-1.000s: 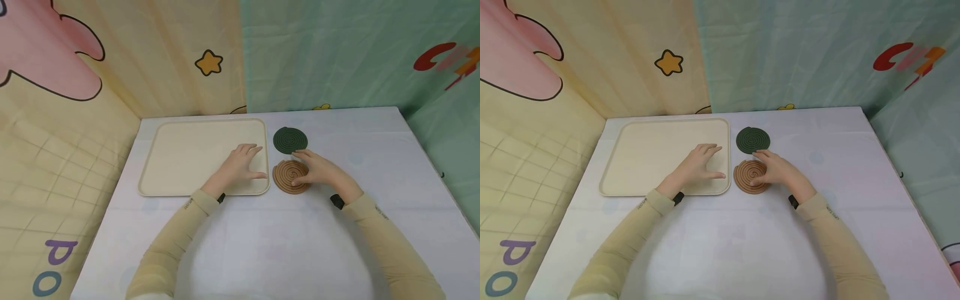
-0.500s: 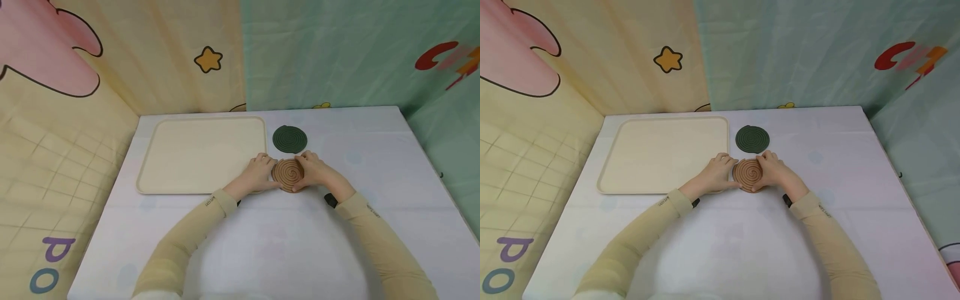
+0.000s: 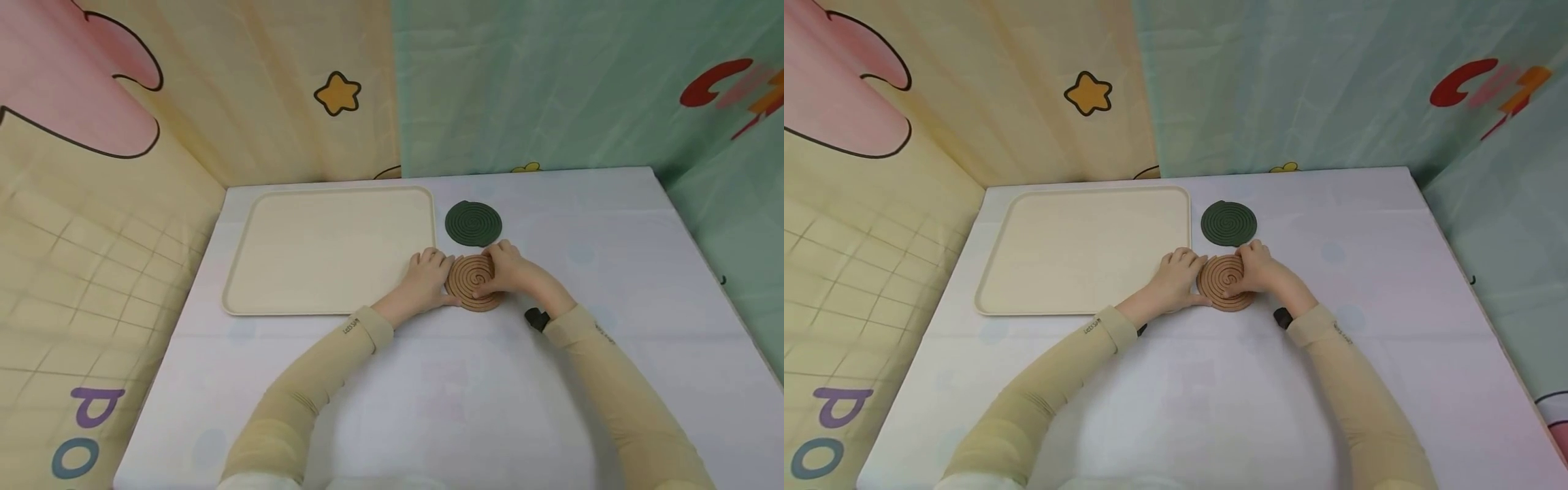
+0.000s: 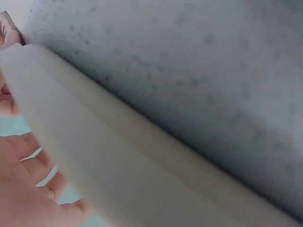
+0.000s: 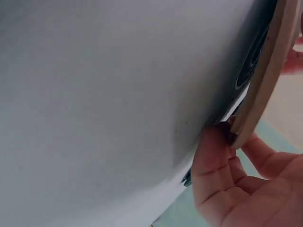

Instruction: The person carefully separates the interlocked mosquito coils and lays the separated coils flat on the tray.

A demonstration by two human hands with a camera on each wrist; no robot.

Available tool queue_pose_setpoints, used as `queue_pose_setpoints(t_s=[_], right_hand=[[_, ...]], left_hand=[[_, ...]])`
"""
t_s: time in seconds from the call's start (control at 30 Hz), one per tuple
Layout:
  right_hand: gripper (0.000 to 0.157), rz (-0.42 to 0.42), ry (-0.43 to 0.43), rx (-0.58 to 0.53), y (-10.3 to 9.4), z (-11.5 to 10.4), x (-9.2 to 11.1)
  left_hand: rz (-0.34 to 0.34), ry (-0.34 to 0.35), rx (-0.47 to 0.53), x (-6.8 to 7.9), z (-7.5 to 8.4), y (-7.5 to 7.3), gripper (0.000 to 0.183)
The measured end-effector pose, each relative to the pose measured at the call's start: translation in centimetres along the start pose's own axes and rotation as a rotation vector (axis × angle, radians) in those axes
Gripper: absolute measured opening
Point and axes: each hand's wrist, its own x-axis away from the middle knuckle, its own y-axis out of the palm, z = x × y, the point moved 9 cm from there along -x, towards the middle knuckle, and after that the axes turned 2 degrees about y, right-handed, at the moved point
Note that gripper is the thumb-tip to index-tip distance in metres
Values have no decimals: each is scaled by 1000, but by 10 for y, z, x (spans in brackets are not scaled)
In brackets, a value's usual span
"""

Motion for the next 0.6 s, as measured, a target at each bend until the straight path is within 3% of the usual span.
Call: queue_pose_setpoints(t_s=[0.23,0.47,0.6], right_hand=[[57,-6,41,-227,-8,14,-8],[58,-53,115,-463,-6,21,-5],[58,-35,98,-521,-11,18,-2]], left_hand=[[9,0,47,-2,1,-1,98],[63,-19,176,-4,-2,-9,96],[167,-34,362,0,-9,-23,83]])
